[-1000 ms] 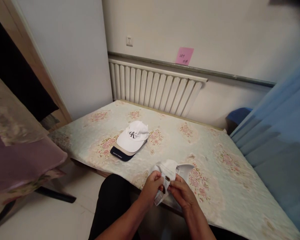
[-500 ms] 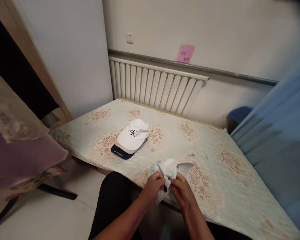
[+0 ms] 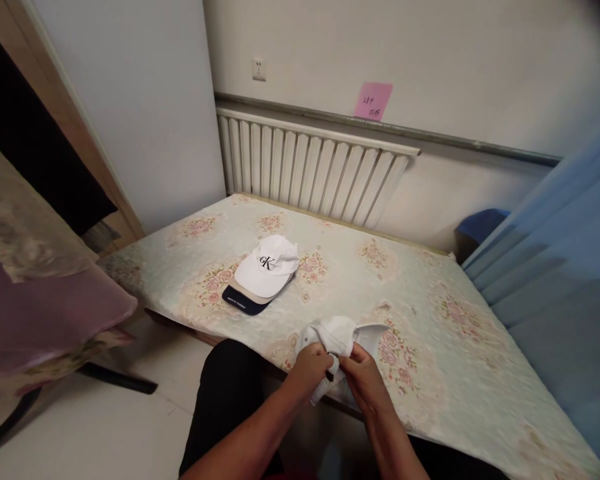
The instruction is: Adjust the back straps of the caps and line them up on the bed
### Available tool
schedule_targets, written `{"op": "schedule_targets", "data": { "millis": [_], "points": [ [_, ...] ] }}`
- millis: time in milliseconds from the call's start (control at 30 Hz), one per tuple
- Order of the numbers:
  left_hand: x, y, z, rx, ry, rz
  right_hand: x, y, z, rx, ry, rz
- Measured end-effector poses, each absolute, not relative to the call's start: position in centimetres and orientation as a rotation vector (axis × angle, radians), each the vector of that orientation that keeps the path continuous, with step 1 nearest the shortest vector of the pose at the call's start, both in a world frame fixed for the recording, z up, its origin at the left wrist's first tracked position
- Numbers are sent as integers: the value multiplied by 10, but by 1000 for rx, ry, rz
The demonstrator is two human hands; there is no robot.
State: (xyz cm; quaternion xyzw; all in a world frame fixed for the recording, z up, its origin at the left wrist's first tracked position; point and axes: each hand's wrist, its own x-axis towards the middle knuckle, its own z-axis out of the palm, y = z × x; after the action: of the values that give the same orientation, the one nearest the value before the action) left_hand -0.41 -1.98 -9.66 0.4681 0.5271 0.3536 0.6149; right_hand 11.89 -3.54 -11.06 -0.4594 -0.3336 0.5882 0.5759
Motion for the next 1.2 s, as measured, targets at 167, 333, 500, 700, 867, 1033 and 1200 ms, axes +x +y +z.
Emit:
{"op": "schedule_targets", "data": {
  "millis": [167, 333, 500, 700, 867, 1033, 1200],
  "points": [
    [0, -17, -109, 1083, 1277, 834, 121, -34, -120, -1106, -817, 1333],
    [3, -20, -114, 1049, 1273, 857, 124, -34, -128, -1124, -838, 1308],
    [2, -26, -114, 1012, 1203, 900, 125, -34, -132, -1100, -825, 1307],
    [3, -25, -123, 1007, 1170, 941, 122, -34, -130, -1050, -823, 1334],
    [2, -21, -126, 1291, 1364, 943, 118, -36, -125, -989, -748, 1403],
    [-3, -30, -123, 1607, 1473, 966, 118, -37, -122, -911, -682, 1461],
    [-6, -40, -127, 1933, 1509, 998, 114, -35, -123, -844, -663, 1503]
  ]
}}
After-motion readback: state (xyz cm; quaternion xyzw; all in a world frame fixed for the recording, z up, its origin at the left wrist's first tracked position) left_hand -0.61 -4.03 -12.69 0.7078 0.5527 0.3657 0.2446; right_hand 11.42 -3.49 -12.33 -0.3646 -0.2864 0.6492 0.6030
